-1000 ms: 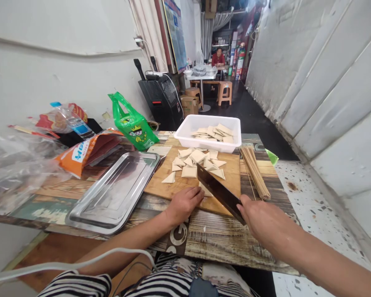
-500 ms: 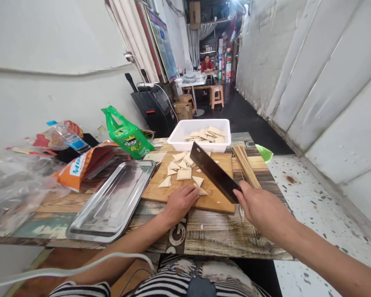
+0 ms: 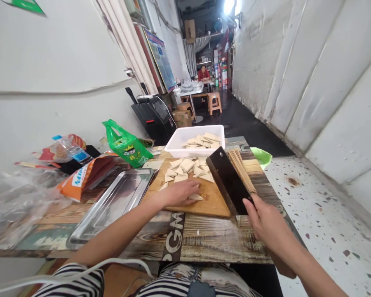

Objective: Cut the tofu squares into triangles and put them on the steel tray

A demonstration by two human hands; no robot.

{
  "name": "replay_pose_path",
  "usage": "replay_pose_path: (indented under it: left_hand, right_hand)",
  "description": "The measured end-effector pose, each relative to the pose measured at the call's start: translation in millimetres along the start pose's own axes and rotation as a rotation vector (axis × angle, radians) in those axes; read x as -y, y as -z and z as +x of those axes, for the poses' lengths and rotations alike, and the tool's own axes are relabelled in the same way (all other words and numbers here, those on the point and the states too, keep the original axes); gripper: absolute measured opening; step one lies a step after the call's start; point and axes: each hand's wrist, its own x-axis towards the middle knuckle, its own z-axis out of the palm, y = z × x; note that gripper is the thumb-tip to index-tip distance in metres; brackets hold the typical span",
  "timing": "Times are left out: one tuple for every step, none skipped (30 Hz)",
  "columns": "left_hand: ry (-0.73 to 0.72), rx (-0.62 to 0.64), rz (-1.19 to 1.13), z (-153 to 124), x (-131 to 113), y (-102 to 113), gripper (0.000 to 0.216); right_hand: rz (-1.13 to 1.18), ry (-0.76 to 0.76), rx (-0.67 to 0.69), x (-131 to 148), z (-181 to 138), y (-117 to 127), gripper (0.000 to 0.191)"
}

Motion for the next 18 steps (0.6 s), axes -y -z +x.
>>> replay_pose_path:
  left_hand:
    - [-0.020,0.019,-0.001,3.6,1.3,2.3,0.021]
    - [-0.032,0.029,-0.001,6.8,2.0,4.9,0.019]
    - [-0.037,0.030,-0.002,9.3,2.4,7.6,0.017]
    - [-0.036,0.028,-0.012,11.0,2.8,10.3,0.017]
    - [-0.030,0.021,-0.033,12.0,3.6,12.7,0.017]
    - [-0.018,0.008,-0.067,12.4,4.9,14.5,0.017]
    - [0.001,-0.015,-0.111,12.4,6.9,15.4,0.017]
    - [0.031,-0.048,-0.162,12.3,9.5,15.4,0.017]
    - [0.074,-0.089,-0.215,12.4,12.6,14.5,0.018]
    - [0.131,-0.131,-0.268,12.8,15.7,12.8,0.020]
    - [0.197,-0.167,-0.320,13.7,18.6,10.6,0.021]
    - [0.267,-0.196,-0.370,14.9,21.0,8.3,0.021]
    - [0.336,-0.220,-0.413,16.2,22.7,6.4,0.020]
    - [0.392,-0.239,-0.446,17.5,23.8,5.1,0.018]
    - [0.427,-0.254,-0.469,18.5,24.5,4.7,0.017]
    - [0.444,-0.267,-0.485,19.0,25.1,5.3,0.017]
    - [0.449,-0.277,-0.496,19.1,26.2,6.5,0.018]
    - [0.454,-0.283,-0.504,19.0,28.2,8.3,0.020]
  right_hand:
    - [0.059,-0.018,0.013,-2.6,-2.8,-1.7,0.031]
    - [0.121,-0.032,0.024,-4.7,-5.6,-3.4,0.031]
    - [0.181,-0.041,0.035,-6.6,-8.0,-5.2,0.030]
    - [0.237,-0.051,0.041,-8.6,-10.0,-7.1,0.029]
    - [0.287,-0.065,0.045,-10.8,-11.4,-9.3,0.027]
    - [0.332,-0.081,0.046,-13.4,-12.2,-11.5,0.026]
    - [0.369,-0.094,0.039,-16.2,-12.2,-13.8,0.025]
    - [0.398,-0.102,0.027,-19.0,-11.7,-15.8,0.024]
    - [0.421,-0.103,0.015,-21.5,-10.6,-17.6,0.024]
    - [0.437,-0.100,0.004,-23.7,-9.4,-19.0,0.024]
    - [0.446,-0.095,-0.007,-25.3,-8.2,-19.9,0.025]
    - [0.449,-0.094,-0.018,-26.2,-7.2,-20.5,0.026]
    - [0.450,-0.099,-0.030,-26.5,-6.7,-20.8,0.028]
    - [0.452,-0.107,-0.036,-26.2,-6.8,-20.9,0.029]
    - [0.457,-0.117,-0.043,-25.5,-7.3,-21.0,0.030]
    - [0.469,-0.128,-0.052,-24.5,-8.4,-21.3,0.031]
    - [0.488,-0.139,-0.059,-23.5,-9.7,-21.7,0.032]
    - [0.509,-0.152,-0.066,-22.5,-11.2,-22.4,0.032]
